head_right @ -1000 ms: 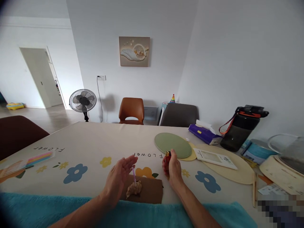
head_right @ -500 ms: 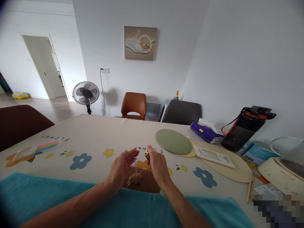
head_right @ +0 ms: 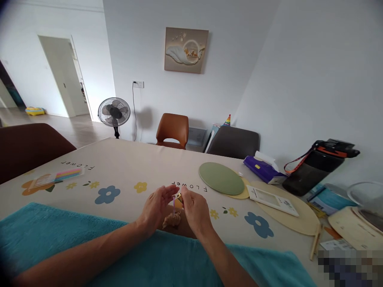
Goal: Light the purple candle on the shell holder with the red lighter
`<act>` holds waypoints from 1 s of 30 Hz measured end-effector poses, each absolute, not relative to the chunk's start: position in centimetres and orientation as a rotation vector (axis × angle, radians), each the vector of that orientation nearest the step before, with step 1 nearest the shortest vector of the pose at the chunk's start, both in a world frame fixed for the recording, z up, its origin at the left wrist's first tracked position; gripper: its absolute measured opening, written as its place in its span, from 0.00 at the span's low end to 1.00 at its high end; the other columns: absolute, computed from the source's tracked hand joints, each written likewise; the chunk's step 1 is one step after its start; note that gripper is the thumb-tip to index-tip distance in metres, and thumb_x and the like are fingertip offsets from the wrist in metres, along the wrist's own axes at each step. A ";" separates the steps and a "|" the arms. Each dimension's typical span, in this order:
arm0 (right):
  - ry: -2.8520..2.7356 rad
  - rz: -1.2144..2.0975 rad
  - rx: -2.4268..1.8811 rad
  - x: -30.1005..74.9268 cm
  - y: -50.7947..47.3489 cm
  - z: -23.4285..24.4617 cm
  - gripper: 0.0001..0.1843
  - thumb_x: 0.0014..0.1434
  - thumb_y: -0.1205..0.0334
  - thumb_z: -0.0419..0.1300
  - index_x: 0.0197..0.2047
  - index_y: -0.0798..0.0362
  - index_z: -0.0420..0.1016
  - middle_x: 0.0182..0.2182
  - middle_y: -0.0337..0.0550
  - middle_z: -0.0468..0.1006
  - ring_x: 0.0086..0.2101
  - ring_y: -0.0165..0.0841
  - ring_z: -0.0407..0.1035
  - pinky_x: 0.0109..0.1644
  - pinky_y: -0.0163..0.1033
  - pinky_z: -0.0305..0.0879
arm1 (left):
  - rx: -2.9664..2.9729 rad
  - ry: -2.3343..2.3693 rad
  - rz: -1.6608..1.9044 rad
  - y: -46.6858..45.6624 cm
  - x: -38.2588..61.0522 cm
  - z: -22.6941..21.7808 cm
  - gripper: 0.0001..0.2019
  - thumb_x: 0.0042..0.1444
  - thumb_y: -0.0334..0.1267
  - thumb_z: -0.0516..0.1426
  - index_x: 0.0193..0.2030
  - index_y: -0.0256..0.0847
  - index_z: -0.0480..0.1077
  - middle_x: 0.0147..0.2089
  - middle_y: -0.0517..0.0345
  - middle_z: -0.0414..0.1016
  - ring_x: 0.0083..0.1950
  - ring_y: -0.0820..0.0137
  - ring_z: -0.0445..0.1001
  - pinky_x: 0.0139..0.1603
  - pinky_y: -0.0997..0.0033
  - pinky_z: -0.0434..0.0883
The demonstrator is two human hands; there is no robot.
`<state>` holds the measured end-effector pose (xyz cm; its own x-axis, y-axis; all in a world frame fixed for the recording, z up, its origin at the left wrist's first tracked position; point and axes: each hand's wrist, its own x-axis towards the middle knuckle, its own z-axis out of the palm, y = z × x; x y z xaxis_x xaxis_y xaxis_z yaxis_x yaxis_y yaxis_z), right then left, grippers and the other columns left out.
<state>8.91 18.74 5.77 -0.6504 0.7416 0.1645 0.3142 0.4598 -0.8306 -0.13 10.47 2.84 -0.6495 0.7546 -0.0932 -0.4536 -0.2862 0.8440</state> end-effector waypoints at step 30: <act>-1.308 1.616 -1.210 10.2 25.5 3.5 0.24 0.56 0.44 0.47 0.17 0.52 0.58 0.10 0.34 0.57 0.10 0.24 0.49 0.12 0.29 0.40 | 0.380 1.167 1.971 10.1 -0.2 3.4 0.17 0.60 0.41 0.47 0.44 0.37 0.74 0.52 0.48 0.75 0.59 0.63 0.68 0.62 0.62 0.60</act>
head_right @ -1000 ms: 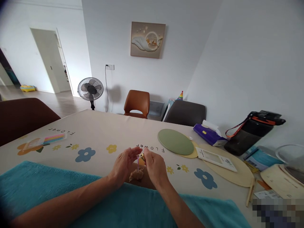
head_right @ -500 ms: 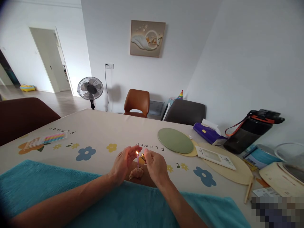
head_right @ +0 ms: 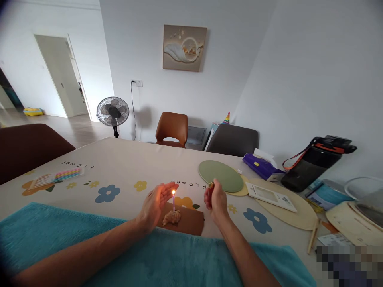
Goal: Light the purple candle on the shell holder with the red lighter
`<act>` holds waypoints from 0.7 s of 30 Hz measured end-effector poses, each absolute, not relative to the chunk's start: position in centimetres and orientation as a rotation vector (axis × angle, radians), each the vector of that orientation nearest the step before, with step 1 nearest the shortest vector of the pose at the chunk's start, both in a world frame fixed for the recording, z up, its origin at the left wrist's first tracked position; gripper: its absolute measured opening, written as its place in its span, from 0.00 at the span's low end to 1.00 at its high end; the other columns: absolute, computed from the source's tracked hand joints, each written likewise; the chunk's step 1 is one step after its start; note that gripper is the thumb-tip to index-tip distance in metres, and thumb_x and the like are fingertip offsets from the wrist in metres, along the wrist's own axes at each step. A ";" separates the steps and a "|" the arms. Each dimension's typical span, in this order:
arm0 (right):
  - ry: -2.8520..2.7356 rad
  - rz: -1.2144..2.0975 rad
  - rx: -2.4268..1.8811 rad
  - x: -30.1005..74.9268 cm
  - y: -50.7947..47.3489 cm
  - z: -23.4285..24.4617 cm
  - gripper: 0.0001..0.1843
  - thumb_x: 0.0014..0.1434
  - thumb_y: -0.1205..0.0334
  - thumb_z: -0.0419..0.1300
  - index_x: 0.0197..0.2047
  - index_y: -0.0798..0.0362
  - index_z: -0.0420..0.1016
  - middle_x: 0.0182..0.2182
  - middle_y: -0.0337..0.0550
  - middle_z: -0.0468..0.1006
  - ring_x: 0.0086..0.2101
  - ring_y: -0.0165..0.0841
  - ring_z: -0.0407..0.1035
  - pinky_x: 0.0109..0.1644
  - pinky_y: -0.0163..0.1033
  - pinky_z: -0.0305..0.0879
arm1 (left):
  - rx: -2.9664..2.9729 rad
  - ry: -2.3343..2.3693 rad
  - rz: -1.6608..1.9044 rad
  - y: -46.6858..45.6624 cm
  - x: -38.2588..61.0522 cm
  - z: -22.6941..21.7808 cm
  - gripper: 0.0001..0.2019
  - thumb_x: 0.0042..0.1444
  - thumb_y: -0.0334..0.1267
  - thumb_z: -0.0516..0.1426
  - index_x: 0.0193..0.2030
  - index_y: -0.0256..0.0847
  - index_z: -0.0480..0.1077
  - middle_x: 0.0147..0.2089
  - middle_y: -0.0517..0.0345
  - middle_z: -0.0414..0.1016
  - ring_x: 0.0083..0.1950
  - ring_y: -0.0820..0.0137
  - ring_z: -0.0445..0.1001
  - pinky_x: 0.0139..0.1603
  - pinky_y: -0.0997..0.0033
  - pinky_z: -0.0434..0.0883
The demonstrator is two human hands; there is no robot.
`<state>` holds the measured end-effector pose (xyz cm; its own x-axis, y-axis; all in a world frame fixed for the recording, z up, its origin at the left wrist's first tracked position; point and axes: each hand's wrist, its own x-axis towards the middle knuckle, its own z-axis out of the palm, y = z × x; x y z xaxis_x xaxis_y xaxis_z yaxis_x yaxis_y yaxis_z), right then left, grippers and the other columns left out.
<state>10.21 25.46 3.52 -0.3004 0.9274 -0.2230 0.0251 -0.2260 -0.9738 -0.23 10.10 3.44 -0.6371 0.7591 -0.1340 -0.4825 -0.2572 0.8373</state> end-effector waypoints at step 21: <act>-1.038 1.622 -1.095 11.3 28.2 2.2 0.24 0.55 0.39 0.46 0.20 0.50 0.55 0.09 0.33 0.57 0.10 0.24 0.49 0.10 0.29 0.41 | 0.393 1.223 1.918 9.9 -0.1 3.2 0.19 0.61 0.42 0.46 0.49 0.36 0.72 0.56 0.47 0.72 0.60 0.61 0.67 0.63 0.61 0.59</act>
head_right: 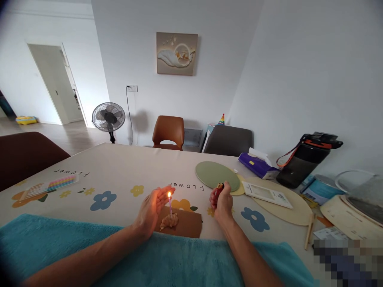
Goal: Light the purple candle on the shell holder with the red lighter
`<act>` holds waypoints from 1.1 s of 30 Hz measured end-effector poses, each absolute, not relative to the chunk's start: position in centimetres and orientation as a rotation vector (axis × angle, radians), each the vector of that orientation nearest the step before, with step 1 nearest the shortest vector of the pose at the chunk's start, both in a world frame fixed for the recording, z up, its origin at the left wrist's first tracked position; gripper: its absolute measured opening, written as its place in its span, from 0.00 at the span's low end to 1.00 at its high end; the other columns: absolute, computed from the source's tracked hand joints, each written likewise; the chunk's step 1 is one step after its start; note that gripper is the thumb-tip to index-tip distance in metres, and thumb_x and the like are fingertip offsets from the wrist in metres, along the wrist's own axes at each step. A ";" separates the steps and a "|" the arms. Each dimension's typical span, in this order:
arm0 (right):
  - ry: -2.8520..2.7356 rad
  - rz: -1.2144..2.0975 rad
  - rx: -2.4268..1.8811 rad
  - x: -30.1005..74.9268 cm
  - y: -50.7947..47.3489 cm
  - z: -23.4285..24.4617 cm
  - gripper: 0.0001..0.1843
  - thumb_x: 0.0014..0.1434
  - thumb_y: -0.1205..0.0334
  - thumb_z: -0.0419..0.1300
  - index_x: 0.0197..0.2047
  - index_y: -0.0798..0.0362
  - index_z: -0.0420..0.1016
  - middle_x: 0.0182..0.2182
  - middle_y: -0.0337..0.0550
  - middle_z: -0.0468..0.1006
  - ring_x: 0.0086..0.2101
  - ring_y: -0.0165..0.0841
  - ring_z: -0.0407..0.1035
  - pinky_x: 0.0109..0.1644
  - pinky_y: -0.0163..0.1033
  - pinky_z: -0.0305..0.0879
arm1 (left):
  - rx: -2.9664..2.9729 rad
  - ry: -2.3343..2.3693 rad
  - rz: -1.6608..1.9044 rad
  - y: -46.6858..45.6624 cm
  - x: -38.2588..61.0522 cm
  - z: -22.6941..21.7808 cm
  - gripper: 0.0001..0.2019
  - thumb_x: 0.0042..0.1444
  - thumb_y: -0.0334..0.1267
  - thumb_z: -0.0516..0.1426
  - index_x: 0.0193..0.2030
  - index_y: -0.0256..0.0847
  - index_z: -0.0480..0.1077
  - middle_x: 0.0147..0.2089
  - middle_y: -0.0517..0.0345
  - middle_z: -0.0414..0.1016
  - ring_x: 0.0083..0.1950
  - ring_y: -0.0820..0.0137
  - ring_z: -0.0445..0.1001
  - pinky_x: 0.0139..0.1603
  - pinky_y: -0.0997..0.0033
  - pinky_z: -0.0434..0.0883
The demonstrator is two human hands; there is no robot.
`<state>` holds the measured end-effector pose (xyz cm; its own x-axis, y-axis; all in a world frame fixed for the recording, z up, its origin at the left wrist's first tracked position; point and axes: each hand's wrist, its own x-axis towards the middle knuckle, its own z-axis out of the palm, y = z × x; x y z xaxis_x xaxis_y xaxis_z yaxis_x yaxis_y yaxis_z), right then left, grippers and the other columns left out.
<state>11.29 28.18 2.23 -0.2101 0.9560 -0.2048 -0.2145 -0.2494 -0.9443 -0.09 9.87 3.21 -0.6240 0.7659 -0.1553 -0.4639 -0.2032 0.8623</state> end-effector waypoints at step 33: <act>-1.116 1.569 -1.179 11.3 28.4 1.8 0.25 0.54 0.41 0.48 0.17 0.52 0.57 0.09 0.34 0.57 0.10 0.24 0.48 0.10 0.29 0.42 | 0.403 1.244 1.976 10.5 -0.2 2.8 0.19 0.62 0.43 0.45 0.45 0.38 0.75 0.54 0.47 0.74 0.59 0.62 0.68 0.64 0.61 0.57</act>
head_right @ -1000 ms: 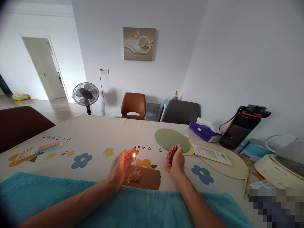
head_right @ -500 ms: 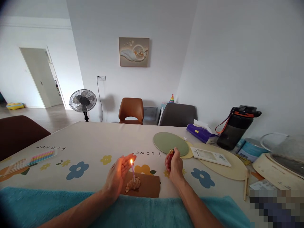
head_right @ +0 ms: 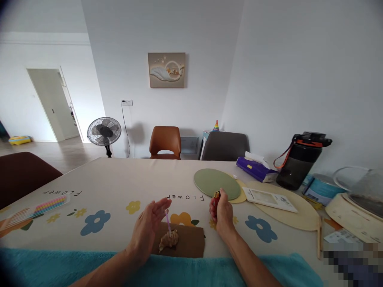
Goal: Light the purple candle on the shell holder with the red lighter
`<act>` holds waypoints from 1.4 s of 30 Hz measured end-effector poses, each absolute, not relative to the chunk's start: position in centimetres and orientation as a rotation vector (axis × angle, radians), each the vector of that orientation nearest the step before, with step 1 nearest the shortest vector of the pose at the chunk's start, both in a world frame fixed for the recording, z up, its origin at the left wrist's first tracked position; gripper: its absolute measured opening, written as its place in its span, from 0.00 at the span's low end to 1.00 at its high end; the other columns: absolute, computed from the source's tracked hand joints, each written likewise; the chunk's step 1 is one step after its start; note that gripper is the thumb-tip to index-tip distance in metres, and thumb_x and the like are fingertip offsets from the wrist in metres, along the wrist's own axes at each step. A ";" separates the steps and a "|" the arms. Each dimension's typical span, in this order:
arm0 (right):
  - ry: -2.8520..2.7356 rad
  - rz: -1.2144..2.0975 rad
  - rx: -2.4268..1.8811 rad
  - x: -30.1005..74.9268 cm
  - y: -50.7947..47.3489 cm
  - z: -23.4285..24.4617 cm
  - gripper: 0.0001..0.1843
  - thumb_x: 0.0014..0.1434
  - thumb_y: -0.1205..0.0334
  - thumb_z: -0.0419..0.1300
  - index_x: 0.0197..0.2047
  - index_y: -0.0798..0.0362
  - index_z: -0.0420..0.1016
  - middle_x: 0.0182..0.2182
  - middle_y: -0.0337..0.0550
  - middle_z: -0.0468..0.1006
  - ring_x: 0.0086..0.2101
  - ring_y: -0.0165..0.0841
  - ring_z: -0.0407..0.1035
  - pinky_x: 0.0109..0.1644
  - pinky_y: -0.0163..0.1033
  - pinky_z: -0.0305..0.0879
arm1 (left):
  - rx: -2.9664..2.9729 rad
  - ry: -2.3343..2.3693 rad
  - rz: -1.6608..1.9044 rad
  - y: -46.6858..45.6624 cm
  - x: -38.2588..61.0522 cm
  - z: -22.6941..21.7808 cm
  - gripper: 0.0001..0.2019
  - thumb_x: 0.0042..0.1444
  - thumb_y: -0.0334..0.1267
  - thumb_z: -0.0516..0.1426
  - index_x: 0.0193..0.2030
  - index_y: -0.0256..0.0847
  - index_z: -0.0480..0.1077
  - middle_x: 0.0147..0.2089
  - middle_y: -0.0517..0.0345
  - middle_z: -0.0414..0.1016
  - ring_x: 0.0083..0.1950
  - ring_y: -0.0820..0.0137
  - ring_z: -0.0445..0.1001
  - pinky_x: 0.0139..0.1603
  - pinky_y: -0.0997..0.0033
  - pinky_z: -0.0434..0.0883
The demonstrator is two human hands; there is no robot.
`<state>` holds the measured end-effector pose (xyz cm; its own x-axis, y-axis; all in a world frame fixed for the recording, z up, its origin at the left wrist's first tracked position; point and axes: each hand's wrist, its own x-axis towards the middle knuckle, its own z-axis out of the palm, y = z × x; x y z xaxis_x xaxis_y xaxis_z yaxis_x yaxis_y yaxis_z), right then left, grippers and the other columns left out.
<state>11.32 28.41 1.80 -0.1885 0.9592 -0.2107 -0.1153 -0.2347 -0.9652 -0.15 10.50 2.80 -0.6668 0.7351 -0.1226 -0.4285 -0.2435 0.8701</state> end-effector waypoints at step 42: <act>-2.211 1.092 -0.888 9.4 19.0 5.9 0.27 0.60 0.43 0.42 0.16 0.52 0.51 0.14 0.37 0.59 0.20 0.29 0.55 0.25 0.35 0.50 | 0.434 1.131 2.028 10.8 -0.2 2.8 0.18 0.59 0.43 0.48 0.43 0.36 0.75 0.51 0.46 0.76 0.57 0.62 0.69 0.62 0.60 0.59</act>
<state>9.38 18.95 5.94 -0.6532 0.7409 0.1561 0.3265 0.4616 -0.8249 -0.21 10.84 2.82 -0.6538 0.7537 -0.0669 -0.4529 -0.3190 0.8326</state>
